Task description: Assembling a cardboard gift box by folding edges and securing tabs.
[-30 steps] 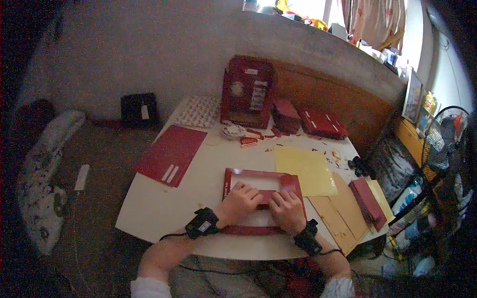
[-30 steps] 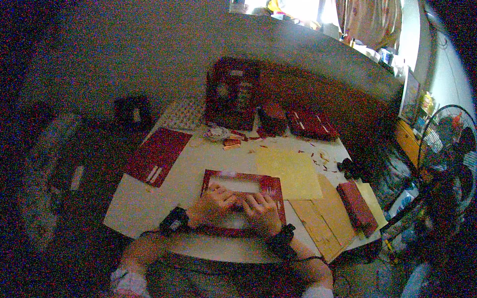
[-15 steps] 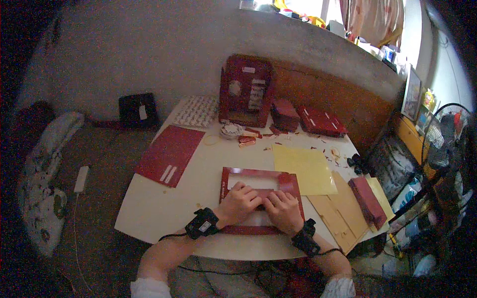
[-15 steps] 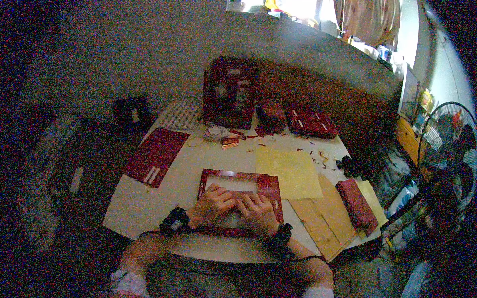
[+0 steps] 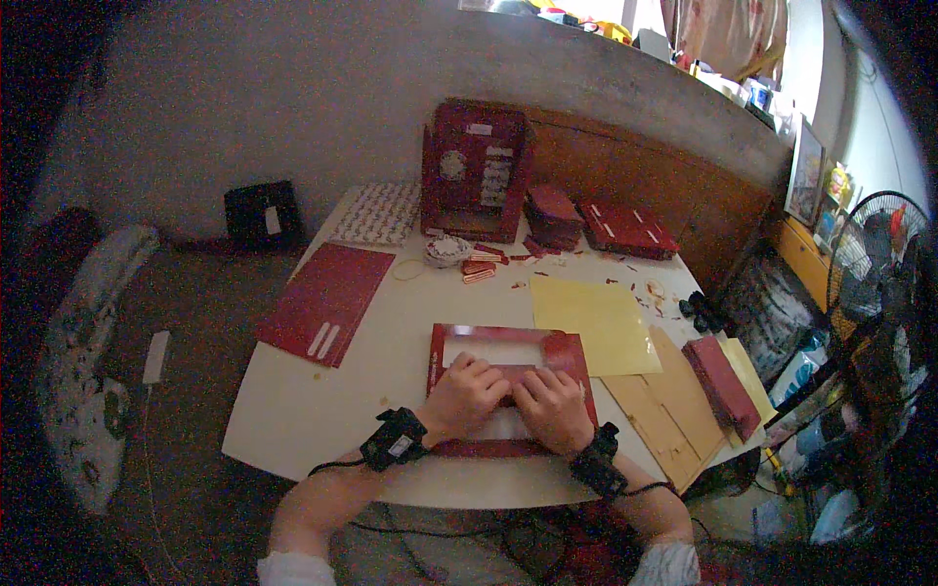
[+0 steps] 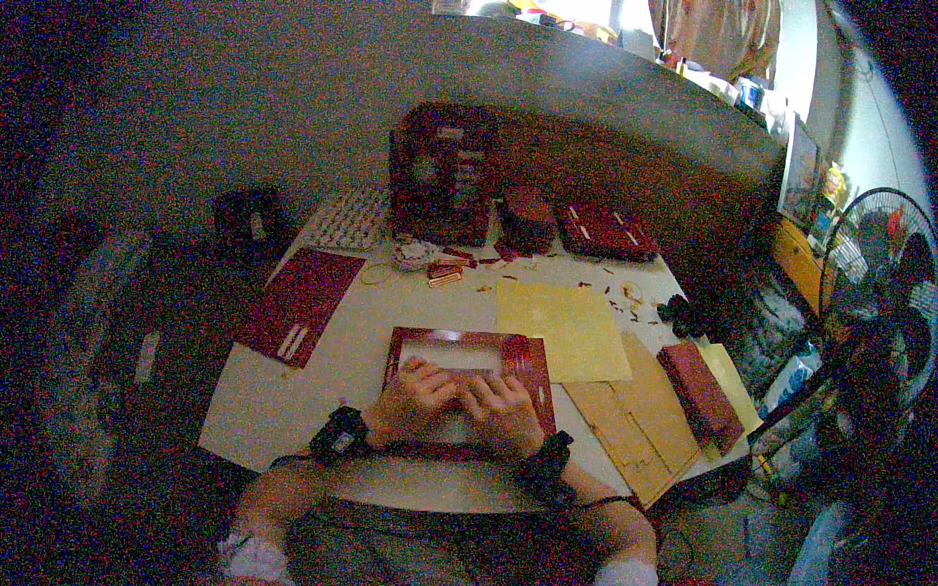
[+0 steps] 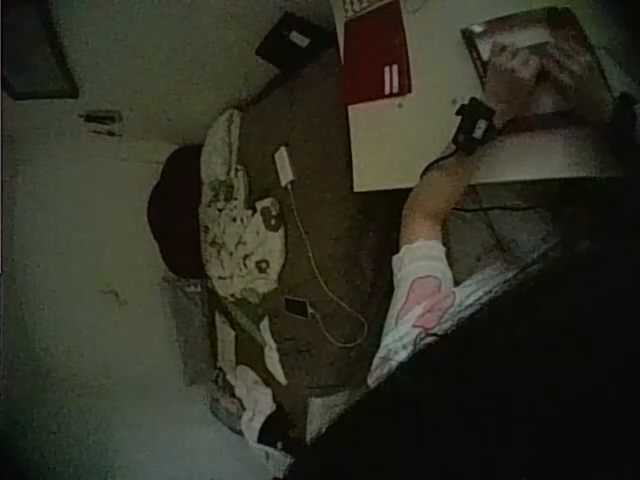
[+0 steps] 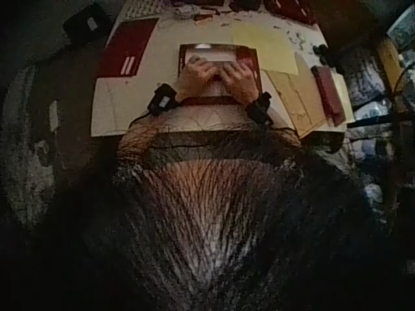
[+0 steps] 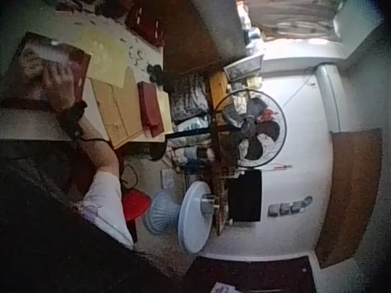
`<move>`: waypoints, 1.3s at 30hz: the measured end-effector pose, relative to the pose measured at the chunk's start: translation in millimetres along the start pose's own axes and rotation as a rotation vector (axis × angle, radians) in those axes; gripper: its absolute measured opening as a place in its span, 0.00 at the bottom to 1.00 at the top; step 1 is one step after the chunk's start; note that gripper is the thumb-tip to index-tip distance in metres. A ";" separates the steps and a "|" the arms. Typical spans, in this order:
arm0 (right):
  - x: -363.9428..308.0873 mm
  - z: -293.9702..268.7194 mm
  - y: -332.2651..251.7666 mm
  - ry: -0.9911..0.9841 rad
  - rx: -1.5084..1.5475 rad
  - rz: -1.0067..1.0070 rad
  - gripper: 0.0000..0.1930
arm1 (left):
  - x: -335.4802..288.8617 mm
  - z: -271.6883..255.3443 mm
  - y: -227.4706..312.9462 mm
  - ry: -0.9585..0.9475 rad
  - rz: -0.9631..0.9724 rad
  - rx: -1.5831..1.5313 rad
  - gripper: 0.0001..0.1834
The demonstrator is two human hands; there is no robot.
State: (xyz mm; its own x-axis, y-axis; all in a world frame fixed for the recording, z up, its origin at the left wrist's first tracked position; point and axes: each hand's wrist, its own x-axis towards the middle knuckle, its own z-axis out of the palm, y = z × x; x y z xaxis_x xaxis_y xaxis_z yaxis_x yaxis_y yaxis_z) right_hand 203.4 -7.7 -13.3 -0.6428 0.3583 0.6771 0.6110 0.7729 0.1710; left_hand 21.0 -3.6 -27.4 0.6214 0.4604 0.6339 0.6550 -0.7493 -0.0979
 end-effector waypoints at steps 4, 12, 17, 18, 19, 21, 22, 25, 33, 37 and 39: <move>-4.4 5.6 7.2 0.010 -0.009 0.025 0.06 | 1.2 -0.6 -2.5 0.017 -0.010 0.013 0.03; -4.2 4.9 7.8 -0.018 0.006 0.009 0.05 | -0.5 -1.4 -3.8 -0.016 0.002 -0.004 0.03; -2.8 3.3 6.8 -0.004 -0.002 -0.060 0.05 | 0.5 -1.5 -3.1 -0.037 0.070 0.037 0.03; -2.9 3.9 6.7 -0.003 -0.001 -0.060 0.05 | 0.3 -1.0 -3.3 -0.037 0.070 0.037 0.03; -2.9 4.6 6.6 0.009 0.000 -0.064 0.05 | 0.2 0.1 -3.6 -0.016 0.075 0.029 0.03; -2.9 4.5 6.7 0.021 0.001 -0.068 0.04 | -0.3 1.4 -3.8 0.005 0.081 0.020 0.04; -2.6 3.6 6.8 0.017 0.002 -0.067 0.04 | -0.7 1.8 -3.5 -0.007 0.064 0.023 0.04; -2.4 4.2 7.0 0.019 0.026 -0.041 0.05 | -2.5 2.1 -4.1 -0.015 0.014 -0.003 0.04; -8.0 10.1 11.8 -0.050 0.104 0.102 0.11 | -3.2 -4.1 -3.2 -0.041 -0.086 -0.162 0.14; -6.8 5.7 12.1 -0.110 0.167 0.147 0.15 | -3.0 -8.7 -1.7 -0.154 -0.229 -0.089 0.19; -9.9 10.5 14.4 -0.126 0.174 0.150 0.16 | -3.7 -7.9 -2.3 -0.159 -0.238 -0.070 0.21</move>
State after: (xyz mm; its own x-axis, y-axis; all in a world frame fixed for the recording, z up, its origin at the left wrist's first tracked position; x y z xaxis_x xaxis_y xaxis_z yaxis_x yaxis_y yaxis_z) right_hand 213.8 5.4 -25.1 -0.6098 0.5301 0.5891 0.6226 0.7804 -0.0578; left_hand 13.8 -7.3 -23.4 0.5171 0.6919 0.5040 0.7625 -0.6398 0.0960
